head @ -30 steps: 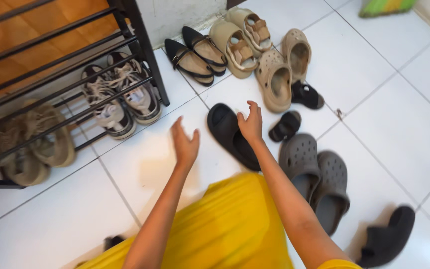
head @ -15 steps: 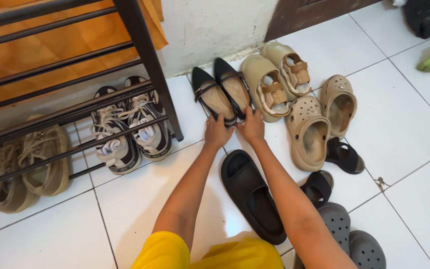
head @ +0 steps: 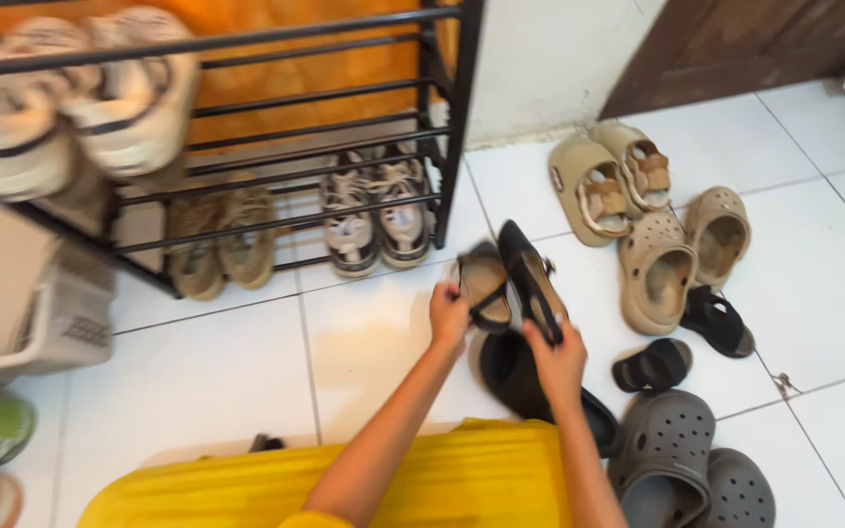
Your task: The person assembles a black metal shoe rack by inserting horizontal bars into the frame and securing them. Then the person places multiple pairs of shoes and sandals onto the rack shelves.
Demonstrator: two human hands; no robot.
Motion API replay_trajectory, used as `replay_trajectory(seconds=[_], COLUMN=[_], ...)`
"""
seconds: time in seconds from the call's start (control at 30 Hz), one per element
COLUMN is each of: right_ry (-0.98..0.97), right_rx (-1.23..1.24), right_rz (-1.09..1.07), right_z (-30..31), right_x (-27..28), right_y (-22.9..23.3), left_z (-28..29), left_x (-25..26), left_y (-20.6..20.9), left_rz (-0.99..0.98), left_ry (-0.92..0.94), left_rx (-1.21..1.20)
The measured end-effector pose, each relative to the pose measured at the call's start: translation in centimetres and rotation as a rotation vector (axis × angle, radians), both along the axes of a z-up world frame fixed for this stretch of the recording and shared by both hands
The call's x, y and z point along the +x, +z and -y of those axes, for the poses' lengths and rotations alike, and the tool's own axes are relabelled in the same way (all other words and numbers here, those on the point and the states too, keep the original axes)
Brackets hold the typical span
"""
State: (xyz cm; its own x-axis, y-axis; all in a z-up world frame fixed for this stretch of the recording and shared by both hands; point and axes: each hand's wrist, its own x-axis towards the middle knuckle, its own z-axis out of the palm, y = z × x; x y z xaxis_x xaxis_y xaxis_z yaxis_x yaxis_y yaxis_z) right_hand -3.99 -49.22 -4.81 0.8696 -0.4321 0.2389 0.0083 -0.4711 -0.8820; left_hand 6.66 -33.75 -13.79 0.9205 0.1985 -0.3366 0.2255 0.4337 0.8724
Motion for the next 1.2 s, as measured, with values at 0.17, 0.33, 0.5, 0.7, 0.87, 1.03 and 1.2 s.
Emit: replay_trajectory(seconds=[0.17,0.33,0.5,0.7,0.87,1.03,1.2], right_ry=[0.086,0.227,0.314,0.172,0.087,0.100,0.111], right_rx=[0.221,0.018,0.027,-0.265,-0.406,-0.445,-0.381], right_rz=[0.095,0.320,0.488,0.444,0.413,0.393,0.576], right_z=[-6.0,-11.7,-19.0,-25.4,-26.6,-27.6,-25.5], right_x=[-7.8,-7.9,2.0,14.2,18.5,20.3,17.2], right_y=[5.9,13.3,19.1,20.8,19.9,18.7,17.6], left_z=[-10.2,-19.2,-24.0,-25.7,-26.6,-28.4,-28.5], left_x=[-12.2,-15.5,-7.2,5.9,10.0,11.1,12.7], left_y=[12.3,20.9,25.8,27.6,26.5,25.6,23.6], left_rz=[0.086,0.541,0.811,0.650,0.680,0.701,0.740], left_ry=[-0.001,0.131,0.339,0.489,0.453,0.368,0.326], left_rx=[-0.213,0.128,0.381,0.612,0.931,1.034,1.049])
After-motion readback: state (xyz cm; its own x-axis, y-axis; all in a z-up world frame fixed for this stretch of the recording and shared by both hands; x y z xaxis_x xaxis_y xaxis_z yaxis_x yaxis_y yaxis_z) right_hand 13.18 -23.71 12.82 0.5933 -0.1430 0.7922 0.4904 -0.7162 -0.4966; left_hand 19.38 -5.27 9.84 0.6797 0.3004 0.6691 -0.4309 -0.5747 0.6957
